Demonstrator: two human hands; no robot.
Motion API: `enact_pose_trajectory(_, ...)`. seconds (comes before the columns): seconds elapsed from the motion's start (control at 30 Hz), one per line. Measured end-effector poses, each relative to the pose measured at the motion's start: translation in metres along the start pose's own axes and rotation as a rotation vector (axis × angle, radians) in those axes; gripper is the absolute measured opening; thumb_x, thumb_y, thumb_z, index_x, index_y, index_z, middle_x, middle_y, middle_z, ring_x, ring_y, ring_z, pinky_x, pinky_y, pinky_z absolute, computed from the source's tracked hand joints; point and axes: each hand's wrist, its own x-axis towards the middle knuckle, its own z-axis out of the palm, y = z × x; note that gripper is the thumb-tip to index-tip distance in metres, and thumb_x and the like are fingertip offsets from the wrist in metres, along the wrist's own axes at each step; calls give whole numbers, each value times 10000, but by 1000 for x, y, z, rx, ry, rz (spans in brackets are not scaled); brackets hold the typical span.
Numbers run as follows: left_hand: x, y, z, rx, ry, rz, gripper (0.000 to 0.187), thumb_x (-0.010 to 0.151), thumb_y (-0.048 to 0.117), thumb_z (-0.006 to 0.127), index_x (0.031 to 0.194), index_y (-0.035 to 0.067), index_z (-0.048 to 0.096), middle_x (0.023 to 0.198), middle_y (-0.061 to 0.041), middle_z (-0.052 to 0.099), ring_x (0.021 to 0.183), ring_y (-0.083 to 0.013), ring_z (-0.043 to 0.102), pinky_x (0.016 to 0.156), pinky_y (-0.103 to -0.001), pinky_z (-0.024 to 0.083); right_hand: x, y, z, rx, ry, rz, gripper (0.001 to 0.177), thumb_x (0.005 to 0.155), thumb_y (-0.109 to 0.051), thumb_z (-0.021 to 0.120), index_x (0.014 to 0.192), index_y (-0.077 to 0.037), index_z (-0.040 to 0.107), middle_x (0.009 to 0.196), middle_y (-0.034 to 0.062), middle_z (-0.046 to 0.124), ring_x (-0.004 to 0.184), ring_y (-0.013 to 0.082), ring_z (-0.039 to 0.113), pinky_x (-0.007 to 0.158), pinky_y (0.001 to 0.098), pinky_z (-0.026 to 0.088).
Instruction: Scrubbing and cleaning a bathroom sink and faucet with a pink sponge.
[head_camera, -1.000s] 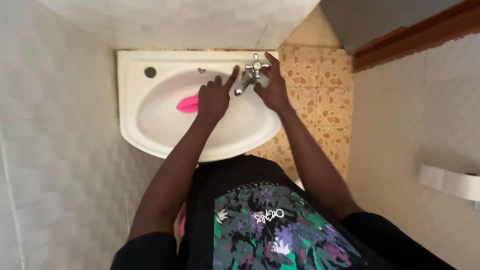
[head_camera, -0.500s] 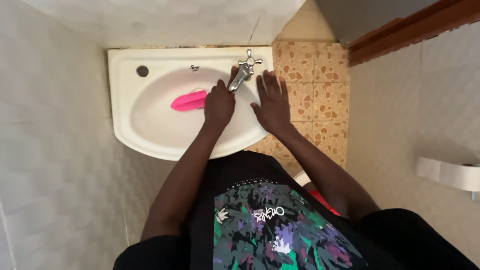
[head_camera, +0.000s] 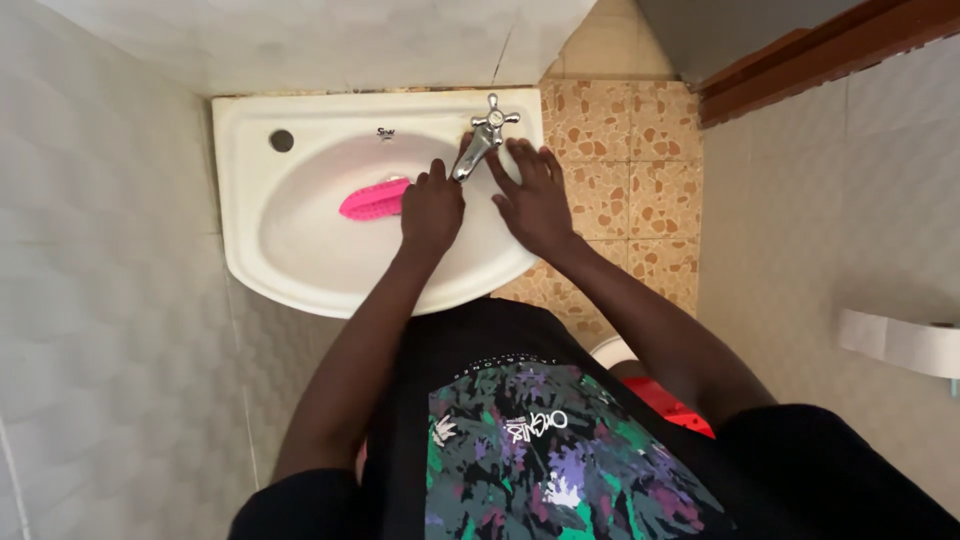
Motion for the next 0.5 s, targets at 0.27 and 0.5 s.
enact_pose_trajectory(0.27,2,-7,1,-95,-18,-58,352,917,196,681,1243,69,649,1068,-144,582,828,-326,659,634,-467,559,-7,17,-13,155,-68,-83,697,989,-278,663,1625,-222,384,1676,152,327,1562,323,248,1242,557,187)
enact_pose_trajectory(0.5,19,-8,-6,-292,82,-118,764,894,80,697,1591,242,431,1016,-147,550,846,-314,621,627,-442,541,-4,-3,-3,88,-58,44,758,920,-229,663,1628,-232,391,1684,170,271,1575,354,214,1245,599,156)
